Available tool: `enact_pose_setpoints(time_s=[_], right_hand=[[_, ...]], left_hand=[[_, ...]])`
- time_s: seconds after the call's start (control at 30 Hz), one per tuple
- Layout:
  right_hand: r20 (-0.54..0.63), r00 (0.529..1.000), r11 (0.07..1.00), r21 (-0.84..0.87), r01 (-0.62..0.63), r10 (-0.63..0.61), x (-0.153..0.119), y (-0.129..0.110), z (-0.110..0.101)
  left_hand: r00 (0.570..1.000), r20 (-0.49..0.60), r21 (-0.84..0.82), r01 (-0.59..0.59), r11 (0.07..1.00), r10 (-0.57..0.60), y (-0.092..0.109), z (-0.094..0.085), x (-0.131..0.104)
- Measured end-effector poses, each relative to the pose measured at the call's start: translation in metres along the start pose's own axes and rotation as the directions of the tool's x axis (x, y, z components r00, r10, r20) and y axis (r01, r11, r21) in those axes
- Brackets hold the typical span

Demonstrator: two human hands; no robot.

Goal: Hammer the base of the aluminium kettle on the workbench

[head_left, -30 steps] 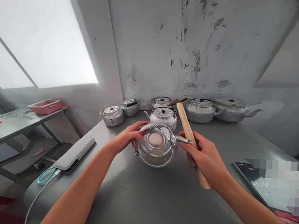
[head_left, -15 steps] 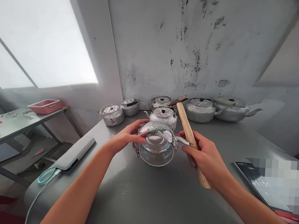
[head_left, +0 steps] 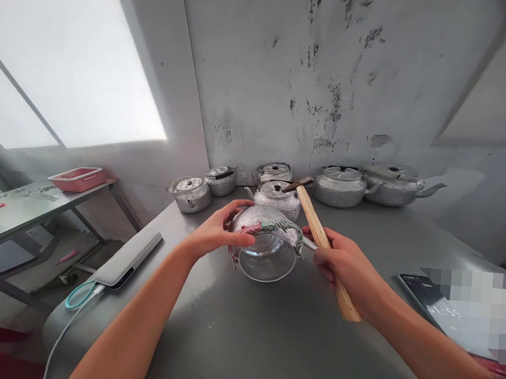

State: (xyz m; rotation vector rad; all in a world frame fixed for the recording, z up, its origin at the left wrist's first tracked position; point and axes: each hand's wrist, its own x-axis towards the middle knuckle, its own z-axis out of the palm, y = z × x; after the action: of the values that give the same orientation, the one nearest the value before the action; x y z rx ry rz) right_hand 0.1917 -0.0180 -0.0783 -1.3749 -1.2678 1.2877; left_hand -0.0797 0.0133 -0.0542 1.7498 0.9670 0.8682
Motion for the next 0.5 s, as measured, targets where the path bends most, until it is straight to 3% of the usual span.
enact_pose_setpoints(time_s=[0.5], right_hand=[[0.04,0.999,0.996,0.086,-0.038,0.034,0.0052,0.0082,0.0008]], left_hand=[[0.999,-0.037,-0.002,-0.008,1.0,0.008,0.0015,0.0035,0.0008]])
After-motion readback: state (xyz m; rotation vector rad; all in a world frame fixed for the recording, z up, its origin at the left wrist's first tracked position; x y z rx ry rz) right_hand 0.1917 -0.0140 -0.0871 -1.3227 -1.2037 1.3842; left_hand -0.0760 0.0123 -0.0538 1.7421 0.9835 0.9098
